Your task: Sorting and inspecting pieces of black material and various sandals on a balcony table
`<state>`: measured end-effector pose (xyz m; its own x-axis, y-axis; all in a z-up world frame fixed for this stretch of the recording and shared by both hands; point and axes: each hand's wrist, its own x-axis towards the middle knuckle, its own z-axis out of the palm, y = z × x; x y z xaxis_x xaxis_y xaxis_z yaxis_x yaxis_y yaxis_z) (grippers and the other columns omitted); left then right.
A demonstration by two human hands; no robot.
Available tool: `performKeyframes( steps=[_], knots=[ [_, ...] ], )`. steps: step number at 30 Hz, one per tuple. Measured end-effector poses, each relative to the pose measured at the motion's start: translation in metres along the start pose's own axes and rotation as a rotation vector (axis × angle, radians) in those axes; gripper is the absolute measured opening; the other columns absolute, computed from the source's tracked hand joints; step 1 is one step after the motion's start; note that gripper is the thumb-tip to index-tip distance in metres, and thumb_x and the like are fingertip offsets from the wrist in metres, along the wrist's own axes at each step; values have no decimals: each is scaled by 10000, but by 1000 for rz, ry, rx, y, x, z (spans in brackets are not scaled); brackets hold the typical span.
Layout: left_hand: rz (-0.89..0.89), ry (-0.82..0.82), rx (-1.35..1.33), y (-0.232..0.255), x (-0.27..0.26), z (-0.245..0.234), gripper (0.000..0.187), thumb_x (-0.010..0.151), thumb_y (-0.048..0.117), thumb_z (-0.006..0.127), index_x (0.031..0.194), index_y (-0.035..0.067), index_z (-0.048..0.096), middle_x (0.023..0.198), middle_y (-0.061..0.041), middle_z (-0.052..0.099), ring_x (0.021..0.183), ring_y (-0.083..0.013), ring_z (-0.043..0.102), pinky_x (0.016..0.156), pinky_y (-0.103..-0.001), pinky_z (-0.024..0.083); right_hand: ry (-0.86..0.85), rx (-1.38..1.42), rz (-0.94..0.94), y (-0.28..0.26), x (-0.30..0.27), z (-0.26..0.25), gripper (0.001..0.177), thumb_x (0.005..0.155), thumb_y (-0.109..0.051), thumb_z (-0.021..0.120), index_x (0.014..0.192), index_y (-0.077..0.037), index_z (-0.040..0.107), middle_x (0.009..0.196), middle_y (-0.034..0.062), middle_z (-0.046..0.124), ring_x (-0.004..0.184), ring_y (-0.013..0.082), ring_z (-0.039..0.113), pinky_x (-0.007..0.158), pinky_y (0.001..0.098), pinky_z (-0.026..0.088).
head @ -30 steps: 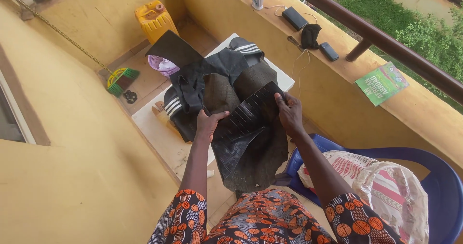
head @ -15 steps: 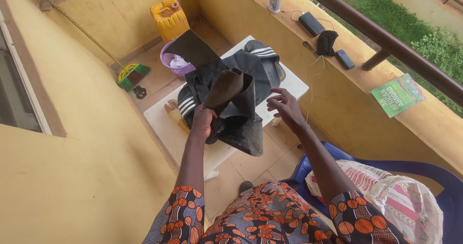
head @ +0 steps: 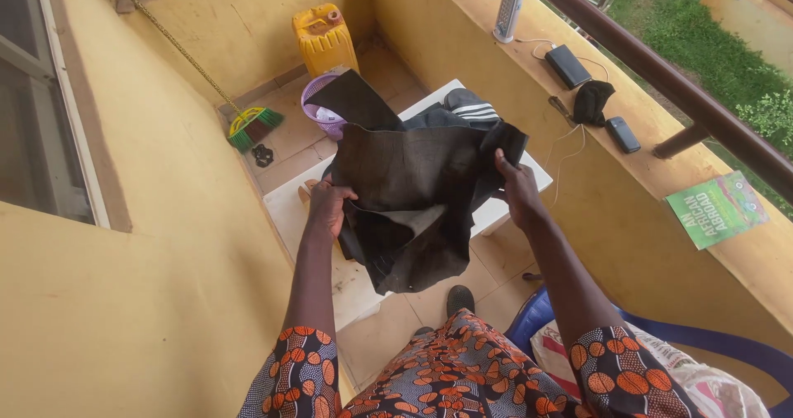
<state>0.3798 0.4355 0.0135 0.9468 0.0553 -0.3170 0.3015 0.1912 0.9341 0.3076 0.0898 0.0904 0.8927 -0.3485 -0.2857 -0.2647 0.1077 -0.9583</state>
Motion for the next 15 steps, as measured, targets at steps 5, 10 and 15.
performKeyframes(
  steps=[5, 10, 15],
  knots=[
    [72, 46, 186, 5, 8, -1, 382, 824, -43, 672, 1185, 75, 713, 1179, -144, 726, 1176, -328, 643, 1030, -484, 480, -20, 251, 122, 4, 53, -15, 518, 927, -508, 802, 952, -9, 666, 793, 130, 664, 727, 265, 738, 701, 447, 653],
    [-99, 81, 573, -11, 18, 0, 485, 1058, 373, 533, 1502, 180, 556, 1311, -186, 668, 1256, -460, 581, 1006, -635, 477, -50, 345, 175, -18, 88, -4, 517, 897, -478, 832, 956, -3, 634, 761, 110, 621, 675, 246, 711, 635, 422, 641],
    [-133, 84, 623, -45, 40, -18, 685, 1037, 505, 577, 1583, 106, 465, 1470, -201, 595, 1356, -420, 545, 1129, -562, 440, -84, 177, 106, -2, 159, -13, 581, 905, -574, 819, 920, -18, 653, 722, 104, 644, 609, 212, 711, 592, 406, 651]
  ],
)
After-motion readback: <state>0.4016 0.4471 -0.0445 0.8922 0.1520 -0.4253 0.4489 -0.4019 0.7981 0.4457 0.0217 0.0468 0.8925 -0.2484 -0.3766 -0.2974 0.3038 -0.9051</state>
